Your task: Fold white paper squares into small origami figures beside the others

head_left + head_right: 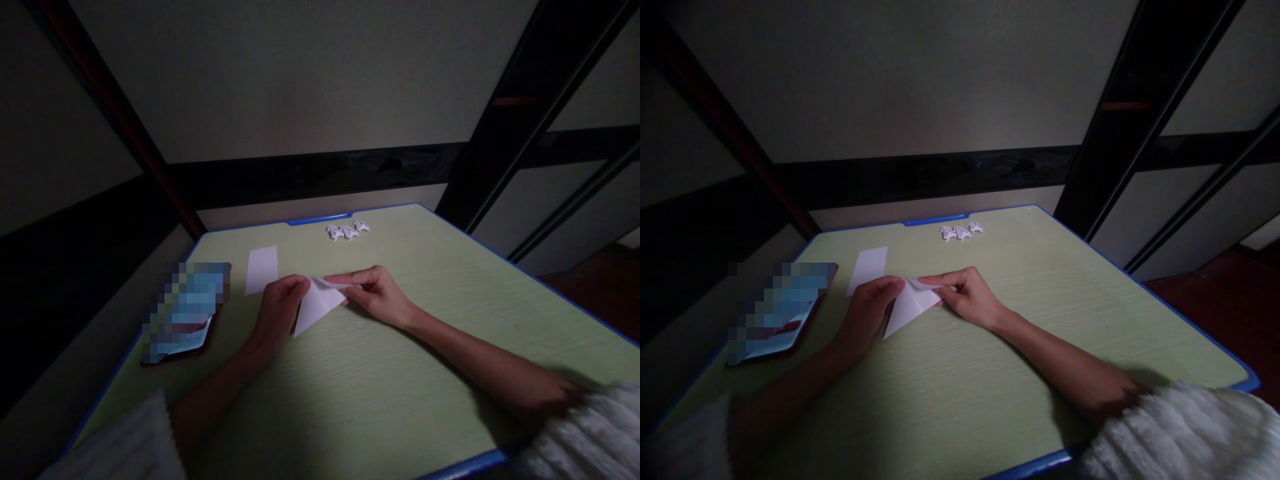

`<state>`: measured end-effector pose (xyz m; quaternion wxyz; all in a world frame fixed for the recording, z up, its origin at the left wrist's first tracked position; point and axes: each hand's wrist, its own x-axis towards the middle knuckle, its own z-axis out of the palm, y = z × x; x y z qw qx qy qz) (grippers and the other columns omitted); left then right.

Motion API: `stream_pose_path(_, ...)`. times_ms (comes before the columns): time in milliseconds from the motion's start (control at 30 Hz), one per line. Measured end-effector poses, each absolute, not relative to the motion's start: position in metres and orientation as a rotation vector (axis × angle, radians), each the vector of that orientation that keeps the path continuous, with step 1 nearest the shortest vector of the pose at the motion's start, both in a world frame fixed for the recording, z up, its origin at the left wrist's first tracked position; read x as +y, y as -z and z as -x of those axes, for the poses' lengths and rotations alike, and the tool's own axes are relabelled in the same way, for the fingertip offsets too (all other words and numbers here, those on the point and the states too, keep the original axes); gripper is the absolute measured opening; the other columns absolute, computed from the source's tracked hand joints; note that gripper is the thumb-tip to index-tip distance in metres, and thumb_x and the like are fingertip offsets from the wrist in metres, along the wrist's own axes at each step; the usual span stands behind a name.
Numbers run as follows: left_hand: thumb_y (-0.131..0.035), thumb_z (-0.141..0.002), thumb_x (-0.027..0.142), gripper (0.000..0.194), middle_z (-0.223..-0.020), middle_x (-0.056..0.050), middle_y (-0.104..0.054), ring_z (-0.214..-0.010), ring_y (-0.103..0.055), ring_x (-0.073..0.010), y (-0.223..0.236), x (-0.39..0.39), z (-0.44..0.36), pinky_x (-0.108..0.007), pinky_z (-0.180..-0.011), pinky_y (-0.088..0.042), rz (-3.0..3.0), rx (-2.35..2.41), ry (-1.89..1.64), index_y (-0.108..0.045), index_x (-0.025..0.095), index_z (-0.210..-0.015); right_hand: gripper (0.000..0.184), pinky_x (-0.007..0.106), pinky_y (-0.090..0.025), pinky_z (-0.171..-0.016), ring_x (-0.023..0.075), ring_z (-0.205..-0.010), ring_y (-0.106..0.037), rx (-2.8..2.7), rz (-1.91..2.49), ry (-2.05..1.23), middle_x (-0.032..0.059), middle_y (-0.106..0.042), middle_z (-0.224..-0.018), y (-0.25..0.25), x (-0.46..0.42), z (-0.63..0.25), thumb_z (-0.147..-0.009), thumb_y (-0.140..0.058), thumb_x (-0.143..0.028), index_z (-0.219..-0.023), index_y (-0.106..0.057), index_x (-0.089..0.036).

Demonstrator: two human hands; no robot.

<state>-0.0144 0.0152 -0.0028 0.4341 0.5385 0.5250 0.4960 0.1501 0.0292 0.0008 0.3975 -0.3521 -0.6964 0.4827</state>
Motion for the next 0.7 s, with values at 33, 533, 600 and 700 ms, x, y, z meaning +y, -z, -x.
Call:
stream_pose_path(33, -0.054, -0.065, 0.028, 0.018, -0.045, 0.005, -0.044, -0.043, -0.036, -0.0069, 0.003, 0.015, 0.014, -0.019, -0.041, -0.025, -1.333, 1.293, -1.233, -0.056, 0.014, -0.054, 0.022, 0.021, -0.038, -0.049, 0.0074, -0.051, -0.044, -1.761, 0.888, -1.232, 0.0021, -0.060, -0.064, -0.001, 0.029, -0.150, -0.070, -0.050, -0.020, -0.080, -0.068, -0.012)
stream_pose_path(533, -0.061, -0.060, 0.021, 0.008, -0.052, 0.002, -0.061, -0.048, -0.054, -0.0102, 0.000, 0.011, 0.011, -0.019, -0.044, -0.040, -1.390, 1.141, -1.123, -0.061, 0.014, -0.062, 0.023, 0.017, -0.031, -0.040, 0.0049, -0.040, -0.044, -1.313, 0.971, -1.479, -0.0041, -0.055, -0.048, -0.004, 0.027, -0.140, -0.049, -0.071, -0.017, -0.059, -0.052, -0.012)
stream_pose_path(600, -0.059, -0.062, 0.023, 0.010, -0.052, 0.002, -0.060, -0.050, -0.054, -0.0105, 0.001, 0.010, 0.011, -0.018, -0.044, -0.040, -1.435, 1.181, -1.191, -0.062, 0.013, -0.062, 0.021, 0.017, -0.028, -0.039, 0.0036, -0.038, -0.041, -1.293, 0.973, -1.504, -0.0050, -0.052, -0.043, -0.002, 0.028, -0.139, -0.052, -0.070, -0.019, -0.058, -0.052, -0.011)
stream_pose_path(700, -0.057, -0.066, 0.024, 0.013, -0.051, 0.002, -0.059, -0.049, -0.052, -0.0098, 0.003, 0.008, 0.012, -0.018, -0.043, -0.038, -1.554, 1.226, -1.242, -0.063, 0.013, -0.061, 0.021, 0.018, -0.028, -0.040, 0.0036, -0.037, -0.041, -1.226, 0.980, -1.496, -0.0049, -0.051, -0.041, 0.000, 0.029, -0.138, -0.054, -0.069, -0.024, -0.055, -0.052, -0.011)
